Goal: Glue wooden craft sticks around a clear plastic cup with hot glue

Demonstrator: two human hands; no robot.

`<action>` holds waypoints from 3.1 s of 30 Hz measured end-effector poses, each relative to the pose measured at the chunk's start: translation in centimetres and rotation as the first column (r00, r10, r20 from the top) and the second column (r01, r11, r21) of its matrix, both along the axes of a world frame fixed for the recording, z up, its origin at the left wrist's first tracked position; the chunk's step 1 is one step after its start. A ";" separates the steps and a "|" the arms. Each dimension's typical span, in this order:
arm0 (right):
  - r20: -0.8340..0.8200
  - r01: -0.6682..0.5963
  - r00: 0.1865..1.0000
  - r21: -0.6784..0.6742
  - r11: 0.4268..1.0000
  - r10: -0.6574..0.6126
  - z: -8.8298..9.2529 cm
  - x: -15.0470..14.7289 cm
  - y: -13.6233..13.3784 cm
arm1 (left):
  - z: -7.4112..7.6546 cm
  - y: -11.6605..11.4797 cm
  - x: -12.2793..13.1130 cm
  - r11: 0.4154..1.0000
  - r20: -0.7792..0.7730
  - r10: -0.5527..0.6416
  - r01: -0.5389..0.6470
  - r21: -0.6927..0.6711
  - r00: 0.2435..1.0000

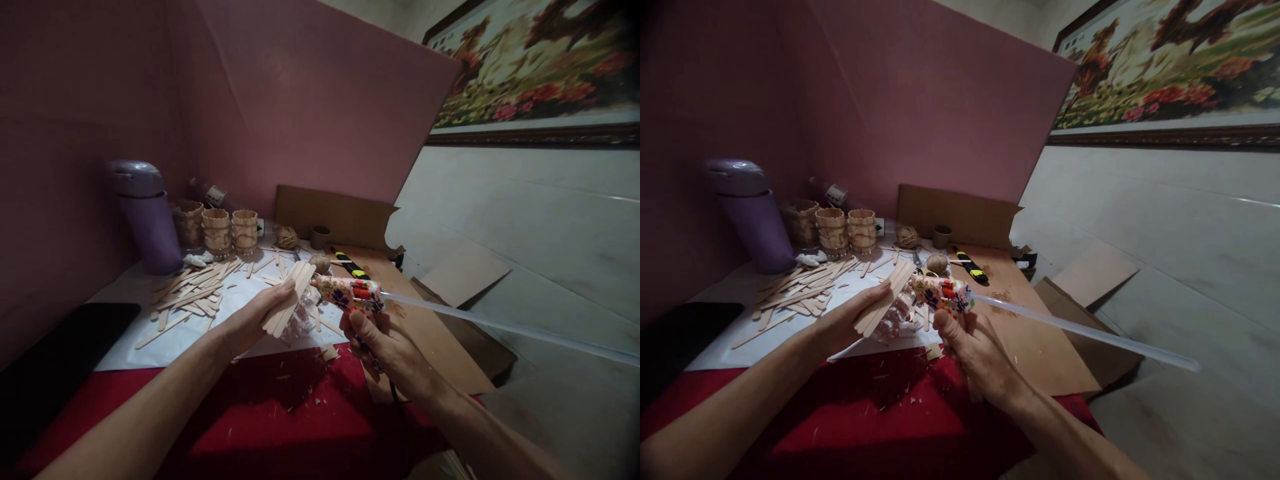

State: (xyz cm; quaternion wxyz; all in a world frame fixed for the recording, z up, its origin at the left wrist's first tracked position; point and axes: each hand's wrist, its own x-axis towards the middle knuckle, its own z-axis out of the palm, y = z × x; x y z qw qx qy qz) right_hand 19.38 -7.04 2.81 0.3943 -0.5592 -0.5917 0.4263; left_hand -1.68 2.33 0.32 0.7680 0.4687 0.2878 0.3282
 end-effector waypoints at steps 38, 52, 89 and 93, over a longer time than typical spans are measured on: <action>-0.042 0.026 0.999 0.036 0.999 -0.025 0.4 -0.7 0.1 | 0.3 -0.3 0.0 0.994 0.100 -0.042 0.052 -0.101 0.994; -0.057 0.017 0.998 0.014 1.000 -0.016 0.4 -0.6 -0.1 | 0.0 -0.1 0.0 0.995 0.096 -0.041 0.049 -0.086 0.994; -0.387 0.063 0.922 0.177 0.982 0.011 -0.4 -0.9 0.1 | -0.3 -0.2 -0.1 0.983 0.045 -0.115 0.120 -0.140 0.992; -0.384 0.158 0.923 0.315 0.936 -0.026 -0.8 0.5 0.7 | -0.4 0.0 -0.2 0.977 0.011 -0.103 0.103 -0.189 0.995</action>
